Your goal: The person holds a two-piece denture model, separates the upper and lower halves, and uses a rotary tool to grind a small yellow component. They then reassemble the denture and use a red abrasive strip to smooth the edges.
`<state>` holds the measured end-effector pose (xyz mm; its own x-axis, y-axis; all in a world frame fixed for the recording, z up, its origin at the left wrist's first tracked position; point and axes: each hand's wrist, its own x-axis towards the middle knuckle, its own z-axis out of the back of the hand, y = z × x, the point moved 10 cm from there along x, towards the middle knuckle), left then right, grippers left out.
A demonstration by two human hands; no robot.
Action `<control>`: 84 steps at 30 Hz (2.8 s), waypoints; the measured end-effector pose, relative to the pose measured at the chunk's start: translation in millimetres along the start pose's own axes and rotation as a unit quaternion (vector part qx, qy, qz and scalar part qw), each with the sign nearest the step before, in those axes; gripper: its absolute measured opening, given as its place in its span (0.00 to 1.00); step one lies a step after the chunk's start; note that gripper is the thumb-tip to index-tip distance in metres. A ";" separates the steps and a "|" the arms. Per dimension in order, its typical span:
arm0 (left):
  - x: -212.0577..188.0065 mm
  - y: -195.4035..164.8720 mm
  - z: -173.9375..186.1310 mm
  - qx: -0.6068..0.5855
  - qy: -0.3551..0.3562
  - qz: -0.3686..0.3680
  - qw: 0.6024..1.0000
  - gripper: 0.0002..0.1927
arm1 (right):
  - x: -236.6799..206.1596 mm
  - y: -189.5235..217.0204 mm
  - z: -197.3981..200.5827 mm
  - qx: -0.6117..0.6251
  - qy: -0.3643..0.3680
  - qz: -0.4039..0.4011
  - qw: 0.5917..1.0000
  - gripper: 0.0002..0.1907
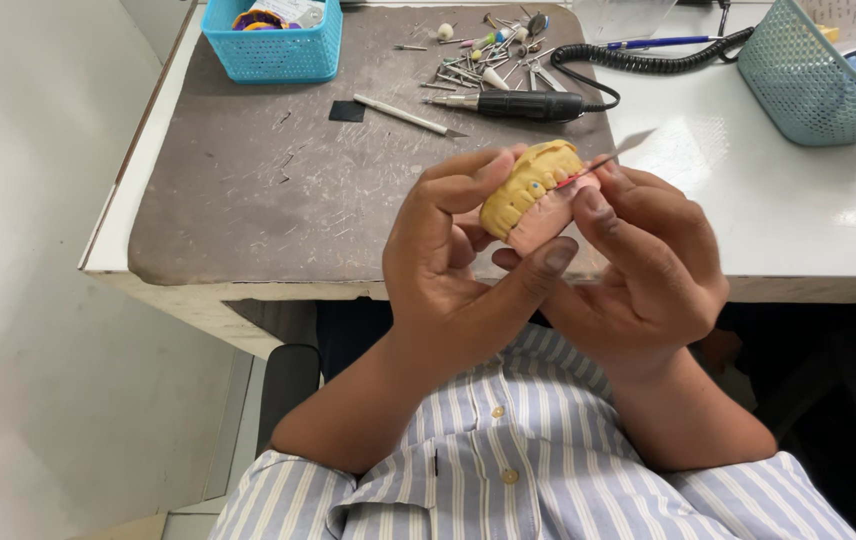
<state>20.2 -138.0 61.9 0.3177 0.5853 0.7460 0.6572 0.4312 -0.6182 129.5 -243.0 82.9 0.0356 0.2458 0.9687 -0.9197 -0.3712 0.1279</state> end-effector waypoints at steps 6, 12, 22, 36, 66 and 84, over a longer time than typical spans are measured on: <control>-1.3 25.0 10.1 -0.104 -0.012 0.047 0.993 0.14 | 11.9 5.1 -5.6 0.077 0.022 0.039 0.996 0.29; 2.8 47.7 32.6 -0.097 -0.044 0.043 0.993 0.13 | 24.0 -15.3 -33.2 0.128 0.089 -0.036 0.987 0.28; 39.5 71.9 100.4 -0.042 -0.154 0.119 0.980 0.17 | 11.7 -81.1 -88.2 0.144 0.160 -0.288 0.933 0.23; 35.6 91.1 97.4 -0.099 -0.132 0.197 0.966 0.20 | 0.1 -79.4 -99.6 -0.044 0.227 -0.208 0.950 0.18; 44.3 63.4 112.7 0.612 -0.038 0.189 0.767 0.16 | 11.8 -77.6 -98.0 0.101 0.164 -0.209 0.959 0.09; 31.2 17.2 51.2 0.144 0.091 0.042 0.985 0.08 | 44.9 -6.5 -44.1 0.059 0.147 0.004 0.987 0.10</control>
<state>6.4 -77.1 61.9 0.4965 0.5055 0.7056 0.4109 0.5791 -0.7041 119.8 -190.1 116.2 -0.1021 0.4846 0.8687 -0.8670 -0.4715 0.1612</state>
